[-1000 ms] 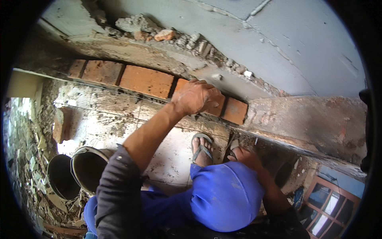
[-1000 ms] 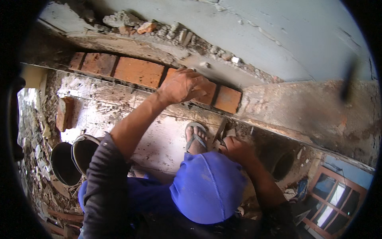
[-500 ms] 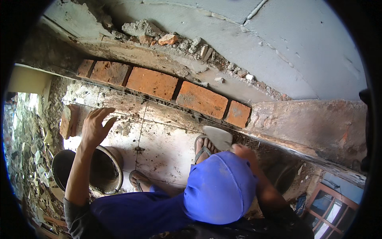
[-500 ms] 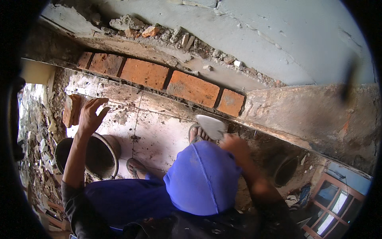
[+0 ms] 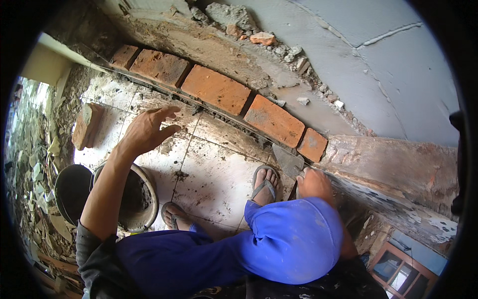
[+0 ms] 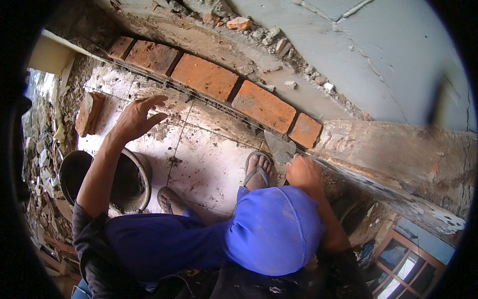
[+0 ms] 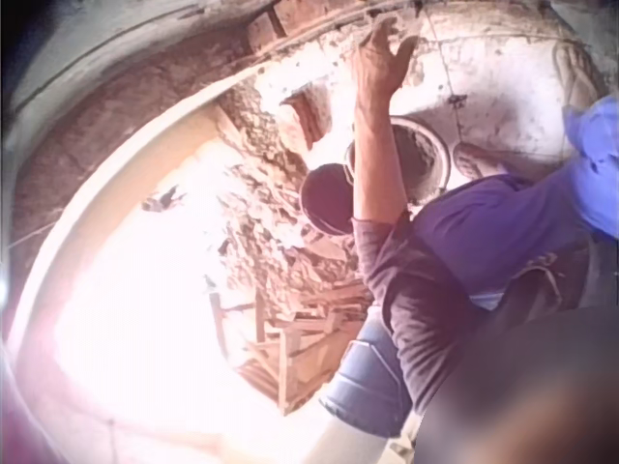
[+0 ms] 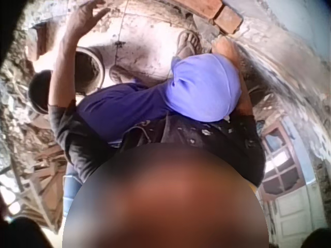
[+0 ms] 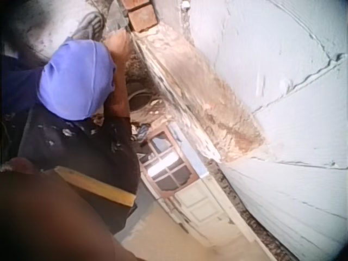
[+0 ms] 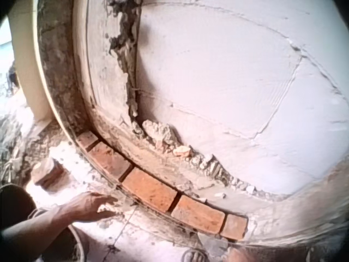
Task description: The person scoops mortar from a bucket with a trowel and spreads it along a wall base. They place red bricks into the mortar, tap them into alignment, and continue adding mortar between bricks to build a low wall.
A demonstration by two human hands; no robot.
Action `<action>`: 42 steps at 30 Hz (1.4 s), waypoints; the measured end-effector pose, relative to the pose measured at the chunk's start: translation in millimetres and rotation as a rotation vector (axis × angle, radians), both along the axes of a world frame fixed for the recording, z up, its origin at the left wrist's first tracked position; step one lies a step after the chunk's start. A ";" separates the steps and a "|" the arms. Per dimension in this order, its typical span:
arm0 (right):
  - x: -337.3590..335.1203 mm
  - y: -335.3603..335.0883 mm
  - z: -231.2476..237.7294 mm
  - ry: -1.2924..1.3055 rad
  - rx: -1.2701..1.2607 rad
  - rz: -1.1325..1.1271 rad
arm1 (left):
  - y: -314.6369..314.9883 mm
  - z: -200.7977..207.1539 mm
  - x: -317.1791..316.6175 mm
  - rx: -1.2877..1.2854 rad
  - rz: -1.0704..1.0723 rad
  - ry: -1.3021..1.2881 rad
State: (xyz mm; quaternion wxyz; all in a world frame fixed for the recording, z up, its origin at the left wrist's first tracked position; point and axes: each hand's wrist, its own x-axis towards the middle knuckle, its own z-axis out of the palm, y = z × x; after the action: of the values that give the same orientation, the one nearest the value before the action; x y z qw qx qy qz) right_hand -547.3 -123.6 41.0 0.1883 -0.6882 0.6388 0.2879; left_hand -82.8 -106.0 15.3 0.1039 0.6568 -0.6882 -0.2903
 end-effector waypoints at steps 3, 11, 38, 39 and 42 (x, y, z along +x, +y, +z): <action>10.3 -3.5 1.9 -0.028 -0.047 0.054 | 9.7 -4.4 6.2 0.064 -0.008 0.021; 40.3 -4.1 -15.8 -0.301 -0.104 0.038 | 30.0 -17.6 22.9 0.082 0.017 0.012; -44.8 30.5 6.2 -0.883 0.238 -0.498 | 25.1 -30.8 17.9 0.208 0.129 0.176; -44.6 33.4 -1.2 -0.901 0.265 -0.410 | 25.6 -31.3 17.5 0.192 0.116 0.167; -51.4 45.6 -21.8 -0.617 0.272 -0.280 | 34.5 -31.8 21.9 0.179 0.122 0.151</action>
State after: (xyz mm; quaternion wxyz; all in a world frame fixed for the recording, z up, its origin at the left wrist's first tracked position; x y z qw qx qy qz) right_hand -598.7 -78.0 19.2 0.4996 -0.6171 0.5958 0.1205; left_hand -60.9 -71.4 -16.6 0.1139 0.6802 -0.6086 -0.3923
